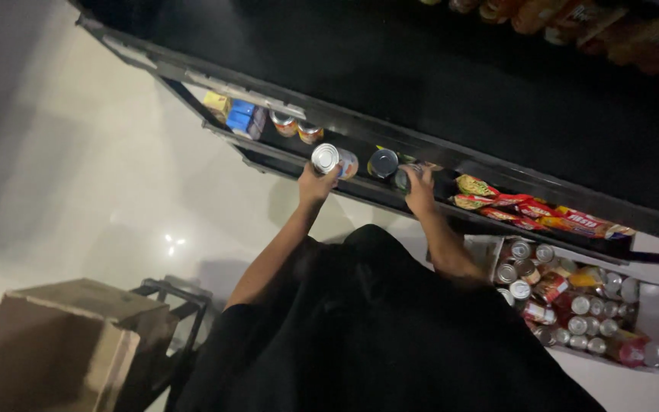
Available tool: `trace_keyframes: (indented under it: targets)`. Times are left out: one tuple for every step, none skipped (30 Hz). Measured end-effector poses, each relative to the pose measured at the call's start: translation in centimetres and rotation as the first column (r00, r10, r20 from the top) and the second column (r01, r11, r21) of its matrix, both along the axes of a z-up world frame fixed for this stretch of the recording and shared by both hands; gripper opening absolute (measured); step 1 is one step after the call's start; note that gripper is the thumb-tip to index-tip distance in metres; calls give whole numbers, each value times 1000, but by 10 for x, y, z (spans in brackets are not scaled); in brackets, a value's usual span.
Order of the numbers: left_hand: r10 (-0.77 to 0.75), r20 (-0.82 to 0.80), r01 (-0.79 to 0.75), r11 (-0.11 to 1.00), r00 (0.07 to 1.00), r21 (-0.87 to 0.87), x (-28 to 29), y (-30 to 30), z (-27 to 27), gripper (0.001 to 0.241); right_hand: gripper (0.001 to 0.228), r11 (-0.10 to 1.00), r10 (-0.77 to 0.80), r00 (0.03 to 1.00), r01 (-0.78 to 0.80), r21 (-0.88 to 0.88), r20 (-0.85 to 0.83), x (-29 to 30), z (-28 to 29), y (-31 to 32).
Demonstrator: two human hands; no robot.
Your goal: Organizing and placing canned goods and food items from a container onto store shelves.
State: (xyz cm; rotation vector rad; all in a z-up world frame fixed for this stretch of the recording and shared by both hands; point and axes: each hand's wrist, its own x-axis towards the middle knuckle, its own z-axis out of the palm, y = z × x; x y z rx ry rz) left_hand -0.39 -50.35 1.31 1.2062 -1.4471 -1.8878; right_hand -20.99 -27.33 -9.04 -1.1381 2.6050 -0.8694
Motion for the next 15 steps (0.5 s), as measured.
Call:
trace_keyframes:
  targets:
    - [-12,-1,12,1000,1000,-2,-4,-5,-7,55,85,1000,-12,1000,12,-2,-1,7,14,-4]
    - [-46,50,51,995,998,-89,-9,-9,-14,57,85,997,-41,995,48,-68,93,14,29,-6]
    - [-76,102,93,980,992,-174,-13,-13,-22,59,86,987,-64,980,89,-132,187,21,43,-8]
    - [-95,100,111,979,990,-170,-22,-17,-40,59,86,986,-83,979,108,-129,186,30,40,-9]
    - [-85,197,154,917,977,-367,-31,-21,-59,67,88,976,-133,980,156,-151,150,38,38,-11]
    - [-57,282,209,812,958,-544,-42,-24,-78,74,92,963,-186,976,204,-175,112,45,36,-11]
    - [-78,278,224,810,957,-542,-51,-24,-79,74,92,959,-207,972,223,-172,108,56,35,-12]
    - [-119,341,283,827,933,-485,-61,-25,-80,75,90,949,-239,970,243,-203,45,66,35,-13]
    - [-162,400,339,839,902,-425,-71,-25,-80,77,88,937,-271,962,260,-234,-17,75,35,-14]
    - [-187,397,359,832,899,-422,-81,-26,-94,77,88,931,-295,955,283,-231,-21,85,37,-14]
    - [-157,358,315,839,921,-444,-91,-26,-107,78,83,924,-280,960,277,-263,26,94,40,-14]
    - [-130,320,274,844,939,-462,-99,-24,-121,80,78,915,-265,962,274,-296,74,105,42,-14]
    - [-157,319,297,838,935,-458,-106,-27,-141,80,78,908,-292,954,300,-292,72,113,45,-9]
    - [-159,319,302,831,934,-468,-115,-30,-160,83,75,909,-266,956,291,-297,122,120,50,-6]
    - [-161,319,306,824,934,-478,-124,-33,-177,86,71,910,-240,956,283,-304,170,127,55,-4]
